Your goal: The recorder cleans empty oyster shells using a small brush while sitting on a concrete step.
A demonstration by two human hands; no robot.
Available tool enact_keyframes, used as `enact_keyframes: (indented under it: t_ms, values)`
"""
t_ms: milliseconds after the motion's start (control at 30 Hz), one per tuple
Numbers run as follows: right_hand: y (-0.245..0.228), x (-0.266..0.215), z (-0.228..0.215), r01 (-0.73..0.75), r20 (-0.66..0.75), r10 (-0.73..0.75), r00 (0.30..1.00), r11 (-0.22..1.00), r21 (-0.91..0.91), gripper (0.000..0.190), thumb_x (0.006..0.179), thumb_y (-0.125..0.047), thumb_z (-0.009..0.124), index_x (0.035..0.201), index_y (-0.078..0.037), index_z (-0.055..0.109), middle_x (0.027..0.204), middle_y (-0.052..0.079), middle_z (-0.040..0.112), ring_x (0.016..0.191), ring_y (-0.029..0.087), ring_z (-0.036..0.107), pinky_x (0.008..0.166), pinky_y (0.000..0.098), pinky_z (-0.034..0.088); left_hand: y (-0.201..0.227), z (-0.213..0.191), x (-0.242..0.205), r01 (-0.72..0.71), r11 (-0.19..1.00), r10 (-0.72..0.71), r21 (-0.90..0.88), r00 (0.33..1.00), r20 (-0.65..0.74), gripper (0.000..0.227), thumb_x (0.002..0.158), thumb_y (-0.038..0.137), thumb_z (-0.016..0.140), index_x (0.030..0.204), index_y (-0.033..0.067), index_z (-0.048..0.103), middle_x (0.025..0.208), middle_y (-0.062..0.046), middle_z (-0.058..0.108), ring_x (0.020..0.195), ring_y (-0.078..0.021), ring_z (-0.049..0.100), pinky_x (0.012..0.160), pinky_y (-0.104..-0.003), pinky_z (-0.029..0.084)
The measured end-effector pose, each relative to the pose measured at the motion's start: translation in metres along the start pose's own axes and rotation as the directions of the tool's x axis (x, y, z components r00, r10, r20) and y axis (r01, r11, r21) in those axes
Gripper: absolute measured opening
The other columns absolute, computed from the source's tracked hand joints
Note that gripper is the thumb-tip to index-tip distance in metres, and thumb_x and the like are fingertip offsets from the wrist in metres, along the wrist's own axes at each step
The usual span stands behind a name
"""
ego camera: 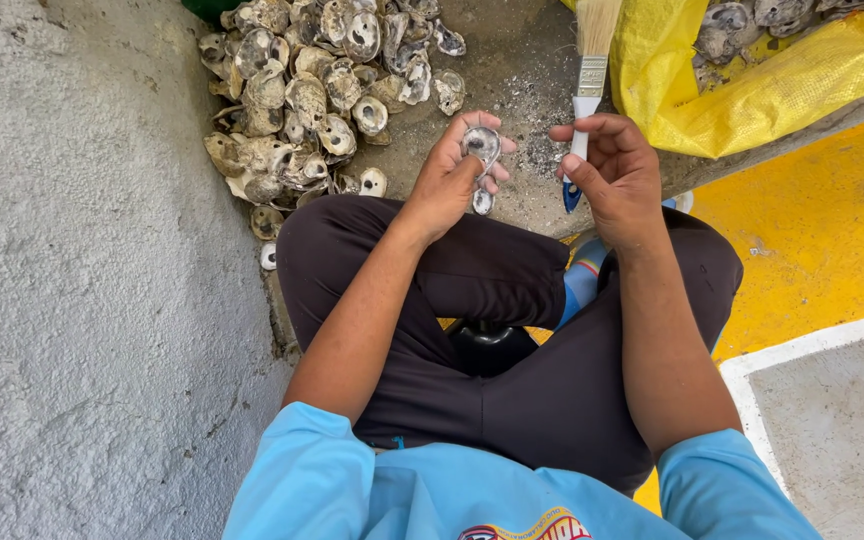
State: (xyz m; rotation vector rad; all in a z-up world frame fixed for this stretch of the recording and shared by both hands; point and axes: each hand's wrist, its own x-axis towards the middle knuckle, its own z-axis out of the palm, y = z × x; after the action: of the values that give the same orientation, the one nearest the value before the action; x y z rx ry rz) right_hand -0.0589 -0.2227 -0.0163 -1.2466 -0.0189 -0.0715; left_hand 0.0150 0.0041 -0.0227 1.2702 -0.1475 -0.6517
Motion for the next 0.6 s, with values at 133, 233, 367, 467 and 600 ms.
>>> enact_keyframes:
  t_ms: [133,233,367,467,600]
  values:
    - [-0.001,0.0,0.0,-0.001,-0.012,0.002,1.0,0.998,0.069,0.046,0.103,0.004,0.074,0.131,-0.01,0.041,0.129,0.017,0.069,0.108,0.017,0.069,0.098,0.0315,0.058,0.004,0.002,-0.002,-0.027,0.999,0.027,0.023,0.999,0.031,0.043,0.1,-0.004,0.037,0.14,0.0096,0.046,0.126,-0.013,0.065,0.101,-0.0143,0.068,0.085,-0.029,0.06]
    - [-0.008,0.001,0.004,-0.015,-0.061,0.02,0.998,0.996,0.091,0.057,0.098,0.007,0.076,0.135,-0.012,0.036,0.123,0.017,0.069,0.107,0.019,0.071,0.098,0.0339,0.06,0.001,0.0,-0.001,-0.057,0.998,0.056,0.012,0.997,0.048,0.043,0.1,-0.005,0.037,0.14,0.0091,0.046,0.126,-0.014,0.066,0.105,-0.0163,0.07,0.089,-0.03,0.06]
    - [-0.012,0.002,0.008,-0.023,-0.086,0.03,0.996,0.996,0.081,0.065,0.094,0.008,0.076,0.143,-0.011,0.038,0.117,0.016,0.069,0.11,0.021,0.071,0.098,0.0363,0.062,-0.001,-0.001,-0.001,-0.056,0.997,0.054,0.055,0.997,0.048,0.034,0.106,-0.003,0.039,0.137,0.0071,0.049,0.125,-0.015,0.068,0.103,-0.019,0.07,0.085,-0.031,0.059]
    - [-0.003,-0.001,0.003,-0.059,-0.036,0.059,0.998,0.998,-0.001,0.055,0.097,0.01,0.075,0.139,-0.007,0.043,0.119,0.016,0.068,0.114,0.021,0.071,0.101,0.0369,0.062,-0.002,-0.001,-0.001,-0.068,0.996,0.065,0.055,0.997,0.052,0.04,0.102,-0.004,0.038,0.139,0.0084,0.047,0.129,-0.016,0.067,0.109,-0.0209,0.072,0.09,-0.033,0.061]
    - [0.005,-0.007,0.011,0.051,-0.03,-0.055,0.998,0.993,-0.11,0.051,0.1,0.013,0.076,0.133,-0.008,0.043,0.122,0.012,0.06,0.117,0.018,0.066,0.104,0.037,0.06,-0.006,-0.002,0.003,0.002,0.998,0.002,-0.063,0.998,0.065,0.051,0.094,-0.004,0.037,0.143,0.0091,0.044,0.134,-0.017,0.062,0.118,-0.0242,0.069,0.098,-0.035,0.06]
